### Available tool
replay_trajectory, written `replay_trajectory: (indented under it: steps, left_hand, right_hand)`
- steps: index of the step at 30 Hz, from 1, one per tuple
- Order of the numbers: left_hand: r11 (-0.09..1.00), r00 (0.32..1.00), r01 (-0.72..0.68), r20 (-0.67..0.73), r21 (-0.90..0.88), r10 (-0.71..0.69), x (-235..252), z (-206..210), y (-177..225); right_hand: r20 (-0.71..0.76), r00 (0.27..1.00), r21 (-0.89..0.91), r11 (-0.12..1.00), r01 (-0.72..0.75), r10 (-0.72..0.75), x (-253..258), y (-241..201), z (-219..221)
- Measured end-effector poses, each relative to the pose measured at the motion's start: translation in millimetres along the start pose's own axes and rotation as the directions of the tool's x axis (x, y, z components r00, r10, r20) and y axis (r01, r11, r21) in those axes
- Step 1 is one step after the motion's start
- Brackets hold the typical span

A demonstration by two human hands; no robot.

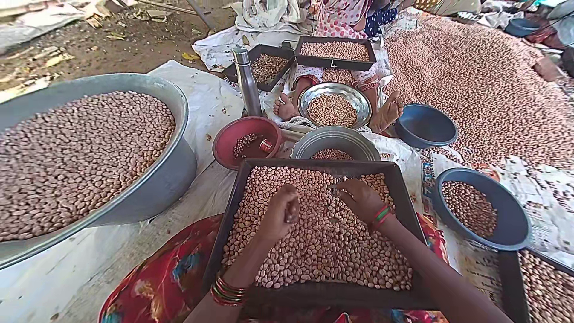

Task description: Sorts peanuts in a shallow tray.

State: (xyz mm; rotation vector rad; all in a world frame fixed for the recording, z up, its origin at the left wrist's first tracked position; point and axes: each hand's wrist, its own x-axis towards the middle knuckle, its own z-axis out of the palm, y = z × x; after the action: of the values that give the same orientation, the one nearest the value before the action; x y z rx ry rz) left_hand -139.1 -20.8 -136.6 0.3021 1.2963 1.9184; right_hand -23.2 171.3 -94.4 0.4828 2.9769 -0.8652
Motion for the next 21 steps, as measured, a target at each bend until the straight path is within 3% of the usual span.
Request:
replay_trajectory:
  steps: [1, 3, 5, 7, 9, 11, 13, 17, 19, 21]
  left_hand:
    - [0.989, 0.997, -0.045, -0.066, -0.142, 0.036, 1.8, -8.4, 5.9]
    - [0.964, 0.979, -0.099, -0.2, -0.247, 0.05, 5.1, -16.2, 17.3]
    - [0.976, 0.946, -0.092, -0.323, -0.199, 0.024, 9.4, -16.7, 24.9]
    - [0.994, 0.92, -0.076, -0.39, -0.072, 0.042, 16.3, -18.3, 28.5]
    - [0.997, 0.928, -0.057, -0.365, 0.06, 0.075, 20.0, -22.4, 29.8]
    - [0.985, 0.947, -0.05, -0.306, 0.166, 0.1, 23.3, -27.2, 28.4]
    - [0.979, 0.957, -0.046, -0.271, 0.199, 0.1, 25.3, -28.3, 23.8]
    - [0.967, 0.975, -0.005, -0.214, 0.254, 0.061, 24.5, -23.1, 13.0]
    - [0.934, 0.986, -0.012, -0.154, 0.356, 0.071, 22.6, -21.4, 9.2]
    - [0.88, 0.993, -0.028, -0.089, 0.473, 0.08, 18.8, -20.7, 6.5]
  right_hand:
    - [0.036, 0.998, 0.024, 0.999, -0.046, 0.045, 19.4, -0.5, 2.0]
    - [0.082, 0.986, 0.081, 0.985, -0.154, 0.147, 52.2, -2.3, 16.2]
    - [0.129, 0.974, 0.082, 0.976, -0.2, 0.189, 62.3, -14.0, 39.7]
    - [0.209, 0.976, 0.045, 0.997, -0.068, 0.057, 45.2, -27.7, 63.7]
    - [0.356, 0.922, -0.009, 0.986, 0.167, -0.153, 10.7, -30.6, 76.4]
    - [0.375, 0.884, -0.025, 0.95, 0.31, -0.279, -23.1, -16.4, 72.6]
    - [0.324, 0.915, -0.098, 0.954, 0.284, -0.24, -37.1, 11.8, 51.6]
    - [0.27, 0.955, -0.262, 0.964, -0.046, 0.119, -27.0, 35.8, 7.1]
    - [0.328, 0.943, -0.211, 0.978, 0.006, 0.065, -21.2, 4.6, 15.0]
    - [0.45, 0.883, -0.075, 0.979, 0.188, -0.135, -21.9, -38.2, 44.5]
